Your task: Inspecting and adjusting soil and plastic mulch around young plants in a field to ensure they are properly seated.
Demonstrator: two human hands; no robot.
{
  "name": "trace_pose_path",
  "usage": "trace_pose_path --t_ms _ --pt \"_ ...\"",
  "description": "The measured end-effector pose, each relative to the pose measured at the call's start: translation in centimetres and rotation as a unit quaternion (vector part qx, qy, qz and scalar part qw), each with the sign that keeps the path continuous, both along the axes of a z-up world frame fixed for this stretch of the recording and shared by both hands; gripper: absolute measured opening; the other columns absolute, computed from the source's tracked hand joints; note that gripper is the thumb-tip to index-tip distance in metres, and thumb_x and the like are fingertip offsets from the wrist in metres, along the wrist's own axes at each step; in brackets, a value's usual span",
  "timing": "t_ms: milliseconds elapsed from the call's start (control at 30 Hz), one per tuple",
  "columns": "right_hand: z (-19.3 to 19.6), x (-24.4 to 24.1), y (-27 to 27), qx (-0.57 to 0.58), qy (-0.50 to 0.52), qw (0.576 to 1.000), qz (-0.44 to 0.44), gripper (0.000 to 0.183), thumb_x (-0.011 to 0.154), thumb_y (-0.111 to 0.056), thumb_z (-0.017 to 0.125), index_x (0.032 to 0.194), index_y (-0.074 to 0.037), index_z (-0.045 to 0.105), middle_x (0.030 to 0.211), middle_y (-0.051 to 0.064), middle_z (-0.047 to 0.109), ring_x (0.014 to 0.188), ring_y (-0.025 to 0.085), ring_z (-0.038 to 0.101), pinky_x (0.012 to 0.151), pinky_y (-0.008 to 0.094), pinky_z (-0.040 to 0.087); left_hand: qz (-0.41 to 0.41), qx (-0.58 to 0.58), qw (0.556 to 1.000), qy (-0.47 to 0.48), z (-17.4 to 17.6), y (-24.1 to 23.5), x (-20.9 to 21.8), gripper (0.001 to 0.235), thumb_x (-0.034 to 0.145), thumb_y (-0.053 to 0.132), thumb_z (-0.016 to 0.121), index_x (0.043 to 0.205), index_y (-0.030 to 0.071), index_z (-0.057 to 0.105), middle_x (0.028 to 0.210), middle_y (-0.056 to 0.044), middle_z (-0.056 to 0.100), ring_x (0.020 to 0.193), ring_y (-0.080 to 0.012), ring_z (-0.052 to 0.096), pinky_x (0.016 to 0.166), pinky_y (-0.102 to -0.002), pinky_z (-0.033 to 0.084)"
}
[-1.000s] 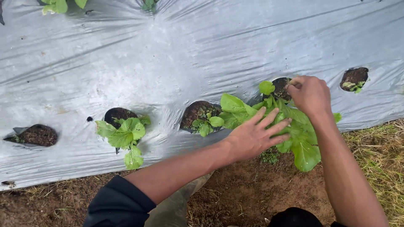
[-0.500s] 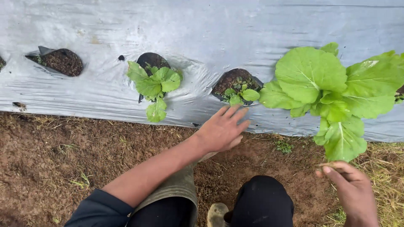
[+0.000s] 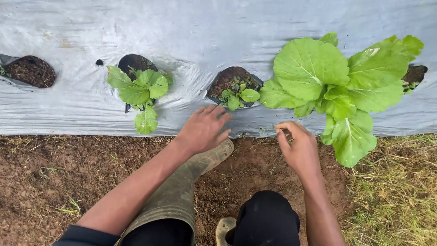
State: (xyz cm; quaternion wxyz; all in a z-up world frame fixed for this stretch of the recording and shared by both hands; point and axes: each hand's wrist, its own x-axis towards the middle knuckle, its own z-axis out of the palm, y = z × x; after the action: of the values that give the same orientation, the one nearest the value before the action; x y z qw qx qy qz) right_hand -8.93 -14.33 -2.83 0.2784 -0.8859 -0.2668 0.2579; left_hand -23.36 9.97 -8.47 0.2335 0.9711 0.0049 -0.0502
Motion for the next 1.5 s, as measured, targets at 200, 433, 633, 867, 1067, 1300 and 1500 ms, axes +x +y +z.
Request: trace_pose_path --t_ms 200,433,633,867,1067,1300,1500 --pt "3.7 -0.8 3.0 0.033 0.191 0.98 0.047 0.018 0.095 -0.009 0.066 0.109 -0.002 0.074 0.092 0.023 0.076 0.09 0.04 0.075 0.079 0.053 0.058 0.071 0.013 0.997 -0.017 -1.1 -0.5 0.3 0.034 0.097 0.041 0.064 0.115 0.013 0.067 0.109 -0.007 0.06 0.102 -0.0294 0.067 0.087 -0.044 0.056" --pt "-7.1 -2.9 -4.2 -0.31 -0.041 0.929 0.196 0.034 0.095 -0.037 0.068 0.117 -0.012 0.076 0.1 0.015 0.076 0.099 0.035 0.074 0.087 0.048 0.055 0.086 0.038 0.993 -0.067 -1.0 -0.8 0.9 0.031 0.094 0.042 0.069 0.113 0.017 0.067 0.109 -0.001 0.057 0.098 -0.0243 0.065 0.083 -0.042 0.058" --pt "-2.4 -1.5 -0.1 -0.083 0.081 0.993 0.026 0.02 0.095 -0.012 0.058 0.104 -0.014 0.076 0.089 0.019 0.076 0.082 0.041 0.074 0.072 0.048 0.057 -0.059 0.129 0.99 0.006 2.1 -2.6 4.7 0.053 0.098 0.027 0.057 0.15 0.025 0.049 0.153 -0.006 0.038 0.108 -0.025 0.058 0.088 -0.036 0.052" --pt "-1.7 0.6 2.0 -0.089 0.085 0.991 0.046 0.012 0.096 -0.008 0.062 0.093 -0.007 0.074 0.077 0.014 0.067 0.067 0.027 0.065 0.06 0.038 0.05 -0.051 0.255 0.966 -0.011 -1.6 -1.8 4.7 0.051 0.095 0.037 0.057 0.142 0.018 0.055 0.146 -0.007 0.045 0.105 -0.0269 0.051 0.084 -0.039 0.04" --pt "-5.6 3.5 4.2 0.013 -0.092 0.992 0.083 0.02 0.097 -0.007 0.066 0.116 -0.008 0.074 0.102 0.019 0.069 0.092 0.038 0.069 0.073 0.047 0.058 0.022 0.212 0.977 -0.006 -1.2 -1.1 3.2 0.052 0.094 0.037 0.059 0.142 0.019 0.058 0.142 -0.009 0.047 0.102 -0.0271 0.05 0.085 -0.042 0.04" --pt "-7.3 4.0 11.9 0.01 -0.315 0.919 0.239 0.022 0.098 -0.019 0.06 0.116 -0.014 0.072 0.117 0.007 0.064 0.101 0.031 0.06 0.082 0.047 0.055 0.044 0.172 0.983 0.035 -1.6 -1.4 2.6 0.055 0.094 0.041 0.058 0.145 0.02 0.057 0.147 -0.007 0.049 0.105 -0.0281 0.051 0.088 -0.044 0.04" --pt "-14.7 5.2 11.6 0.051 -0.414 0.88 0.228 0.005 0.101 -0.02 0.063 0.103 -0.016 0.067 0.094 0.002 0.054 0.087 0.026 0.054 0.073 0.039 0.044 0.031 0.149 0.985 0.076 -0.8 -1.0 3.1 0.052 0.097 0.041 0.054 0.145 0.021 0.057 0.149 -0.008 0.046 0.105 -0.0281 0.05 0.088 -0.044 0.039"
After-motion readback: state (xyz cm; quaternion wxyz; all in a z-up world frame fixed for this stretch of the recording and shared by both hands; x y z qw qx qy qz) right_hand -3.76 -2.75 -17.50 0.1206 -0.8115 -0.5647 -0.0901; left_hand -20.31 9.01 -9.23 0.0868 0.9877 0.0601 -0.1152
